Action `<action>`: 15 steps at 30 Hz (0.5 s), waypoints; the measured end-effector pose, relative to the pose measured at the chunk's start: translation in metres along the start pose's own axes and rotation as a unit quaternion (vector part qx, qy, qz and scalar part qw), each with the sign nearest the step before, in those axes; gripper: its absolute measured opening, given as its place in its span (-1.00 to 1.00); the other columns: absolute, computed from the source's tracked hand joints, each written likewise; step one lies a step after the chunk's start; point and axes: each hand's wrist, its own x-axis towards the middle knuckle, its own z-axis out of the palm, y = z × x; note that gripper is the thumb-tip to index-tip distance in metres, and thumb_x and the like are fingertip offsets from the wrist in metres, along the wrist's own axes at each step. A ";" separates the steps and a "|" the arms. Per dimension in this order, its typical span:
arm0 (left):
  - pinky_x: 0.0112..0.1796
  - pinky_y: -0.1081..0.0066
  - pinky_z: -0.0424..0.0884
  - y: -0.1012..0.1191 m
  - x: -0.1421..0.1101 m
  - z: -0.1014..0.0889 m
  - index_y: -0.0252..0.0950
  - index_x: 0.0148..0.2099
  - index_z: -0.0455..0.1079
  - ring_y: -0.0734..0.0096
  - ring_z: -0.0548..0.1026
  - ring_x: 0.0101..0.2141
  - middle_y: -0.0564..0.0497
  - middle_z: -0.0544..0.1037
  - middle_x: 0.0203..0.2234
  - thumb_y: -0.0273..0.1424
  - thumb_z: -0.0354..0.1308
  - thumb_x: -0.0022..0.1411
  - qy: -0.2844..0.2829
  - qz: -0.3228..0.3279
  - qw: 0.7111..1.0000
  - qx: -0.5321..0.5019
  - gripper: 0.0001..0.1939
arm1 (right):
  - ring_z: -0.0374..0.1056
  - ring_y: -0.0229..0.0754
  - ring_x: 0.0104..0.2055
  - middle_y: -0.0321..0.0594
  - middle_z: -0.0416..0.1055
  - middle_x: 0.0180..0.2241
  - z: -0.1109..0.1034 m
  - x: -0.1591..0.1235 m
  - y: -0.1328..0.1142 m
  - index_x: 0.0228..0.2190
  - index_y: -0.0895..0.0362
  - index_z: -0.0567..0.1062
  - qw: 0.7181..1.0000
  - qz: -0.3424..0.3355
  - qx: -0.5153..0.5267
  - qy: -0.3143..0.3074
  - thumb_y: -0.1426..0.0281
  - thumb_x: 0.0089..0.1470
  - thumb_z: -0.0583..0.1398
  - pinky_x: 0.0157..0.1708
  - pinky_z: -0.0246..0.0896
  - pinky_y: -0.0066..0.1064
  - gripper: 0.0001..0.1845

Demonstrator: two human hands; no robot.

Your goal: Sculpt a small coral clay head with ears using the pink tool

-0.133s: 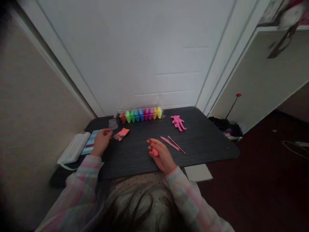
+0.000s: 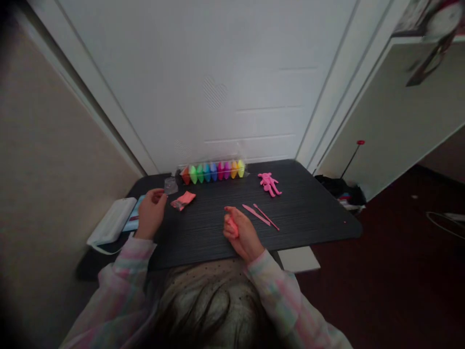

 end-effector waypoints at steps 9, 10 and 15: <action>-0.16 0.37 0.24 0.087 -0.105 0.006 -0.28 -0.13 0.29 0.32 0.34 -0.14 -0.07 0.42 -0.21 -0.18 -0.11 0.13 -0.200 -0.111 0.831 -0.506 -0.64 | 0.08 -0.43 -0.73 -0.49 0.12 -0.79 0.046 -0.017 0.010 -0.36 0.09 0.36 0.969 -0.152 -0.182 -0.063 0.31 0.09 -0.04 -0.63 0.12 -0.56 -0.78; -0.15 0.34 0.24 0.093 -0.112 0.009 -0.29 -0.12 0.29 0.29 0.34 -0.13 -0.09 0.43 -0.22 -0.12 -0.17 0.13 -0.226 -0.176 0.768 -0.573 -0.57 | 0.22 -0.39 -0.61 -0.43 0.25 -0.68 0.048 -0.018 0.013 -0.26 0.06 0.33 0.944 -0.194 -0.260 -0.059 0.37 0.08 -0.03 -0.49 0.21 -0.50 -0.81; -0.11 0.22 0.21 0.097 -0.116 0.014 -0.34 -0.12 0.31 0.19 0.33 -0.08 -0.17 0.42 -0.18 -0.03 -0.27 0.10 -0.292 -0.336 0.605 -0.661 -0.42 | -0.04 -0.13 0.12 -0.07 0.15 0.03 0.040 -0.025 0.028 -0.02 0.16 0.17 0.654 -0.363 -0.650 -0.137 0.54 0.01 -0.07 0.08 -0.16 -0.12 -0.55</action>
